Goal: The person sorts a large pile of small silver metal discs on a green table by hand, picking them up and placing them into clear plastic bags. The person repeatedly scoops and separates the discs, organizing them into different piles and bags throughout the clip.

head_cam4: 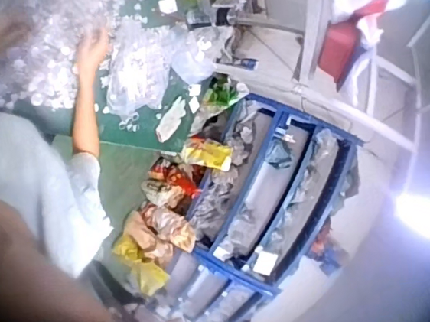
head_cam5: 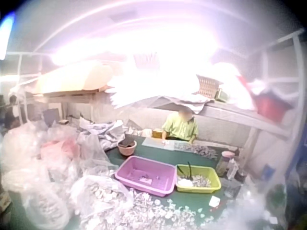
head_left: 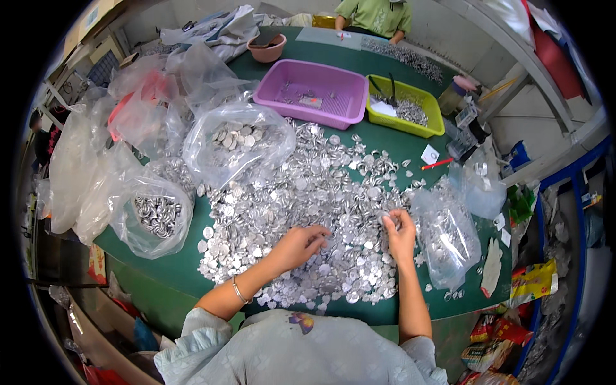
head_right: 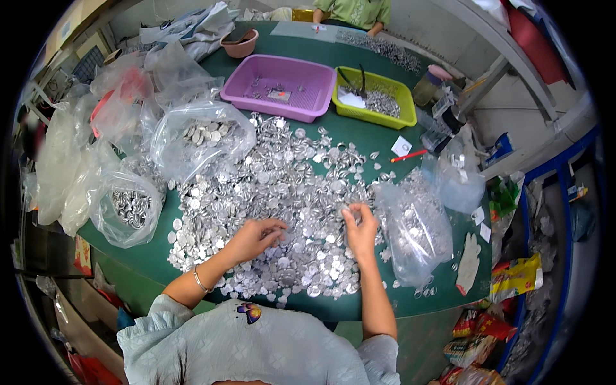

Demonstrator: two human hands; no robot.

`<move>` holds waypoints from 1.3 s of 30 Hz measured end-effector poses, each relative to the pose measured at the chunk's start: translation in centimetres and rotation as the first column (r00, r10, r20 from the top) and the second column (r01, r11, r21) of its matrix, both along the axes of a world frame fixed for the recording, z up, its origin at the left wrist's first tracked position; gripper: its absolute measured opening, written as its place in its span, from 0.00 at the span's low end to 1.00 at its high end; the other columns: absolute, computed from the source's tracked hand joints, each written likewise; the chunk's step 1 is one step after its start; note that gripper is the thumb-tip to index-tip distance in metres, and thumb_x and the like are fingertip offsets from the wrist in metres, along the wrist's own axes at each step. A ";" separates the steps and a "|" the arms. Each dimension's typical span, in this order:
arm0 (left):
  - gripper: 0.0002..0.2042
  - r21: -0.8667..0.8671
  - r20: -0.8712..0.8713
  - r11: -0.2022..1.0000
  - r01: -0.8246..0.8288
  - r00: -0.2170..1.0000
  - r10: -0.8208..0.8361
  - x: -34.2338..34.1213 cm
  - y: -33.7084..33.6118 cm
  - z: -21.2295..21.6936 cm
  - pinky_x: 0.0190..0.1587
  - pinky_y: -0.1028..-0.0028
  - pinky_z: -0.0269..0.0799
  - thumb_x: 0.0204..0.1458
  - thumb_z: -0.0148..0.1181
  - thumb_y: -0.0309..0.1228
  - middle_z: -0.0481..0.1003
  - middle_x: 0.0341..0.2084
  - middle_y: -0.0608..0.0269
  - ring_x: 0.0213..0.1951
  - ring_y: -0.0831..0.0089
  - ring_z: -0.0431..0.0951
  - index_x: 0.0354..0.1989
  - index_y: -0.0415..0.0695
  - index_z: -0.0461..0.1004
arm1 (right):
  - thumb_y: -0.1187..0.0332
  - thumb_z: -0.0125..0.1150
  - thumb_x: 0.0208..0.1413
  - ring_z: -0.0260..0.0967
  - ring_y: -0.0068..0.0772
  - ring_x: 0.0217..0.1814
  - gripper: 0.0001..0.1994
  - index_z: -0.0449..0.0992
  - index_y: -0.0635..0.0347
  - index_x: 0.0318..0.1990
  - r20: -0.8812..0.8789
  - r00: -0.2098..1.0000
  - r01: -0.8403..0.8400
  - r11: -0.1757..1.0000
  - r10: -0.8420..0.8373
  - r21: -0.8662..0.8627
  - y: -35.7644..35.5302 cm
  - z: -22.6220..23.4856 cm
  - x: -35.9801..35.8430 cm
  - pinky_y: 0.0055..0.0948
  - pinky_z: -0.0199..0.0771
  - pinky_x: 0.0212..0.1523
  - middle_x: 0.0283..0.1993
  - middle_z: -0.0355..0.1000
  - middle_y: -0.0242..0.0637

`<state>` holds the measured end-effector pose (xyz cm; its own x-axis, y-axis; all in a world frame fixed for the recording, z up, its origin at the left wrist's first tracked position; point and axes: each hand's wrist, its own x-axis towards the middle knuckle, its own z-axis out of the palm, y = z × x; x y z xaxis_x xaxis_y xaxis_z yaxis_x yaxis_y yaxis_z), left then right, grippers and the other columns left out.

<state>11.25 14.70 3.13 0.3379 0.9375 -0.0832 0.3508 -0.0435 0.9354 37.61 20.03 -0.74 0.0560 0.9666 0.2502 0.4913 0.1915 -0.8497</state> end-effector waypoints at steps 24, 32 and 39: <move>0.14 -0.124 0.207 0.982 -0.142 0.964 0.166 3.7 -1.4 0.0 0.29 0.83 0.67 0.48 0.61 0.24 0.73 0.32 0.63 0.32 0.81 0.71 0.45 0.44 0.74 | 0.75 0.60 0.51 0.63 0.15 0.18 0.06 0.72 0.63 0.36 -0.250 0.931 -0.322 0.919 0.265 -0.226 -6.5 1.2 -5.4 0.18 0.58 0.18 0.18 0.69 0.31; 0.13 -0.253 0.357 0.967 -0.016 0.928 0.109 2.6 -1.0 -1.0 0.34 0.78 0.68 0.50 0.60 0.26 0.74 0.34 0.61 0.34 0.76 0.72 0.45 0.42 0.74 | 0.76 0.59 0.51 0.66 0.14 0.21 0.07 0.73 0.64 0.38 -0.321 0.921 -0.321 0.900 0.223 -0.295 -6.8 0.9 -5.2 0.16 0.61 0.21 0.21 0.71 0.31; 0.14 -0.135 0.393 0.989 0.055 0.920 0.003 2.0 -0.9 -1.6 0.37 0.76 0.68 0.53 0.55 0.26 0.73 0.38 0.61 0.37 0.75 0.72 0.49 0.44 0.72 | 0.77 0.57 0.53 0.69 0.17 0.26 0.06 0.73 0.66 0.39 -0.437 0.883 -0.335 0.881 0.171 -0.333 -7.2 0.3 -5.4 0.17 0.66 0.26 0.26 0.73 0.32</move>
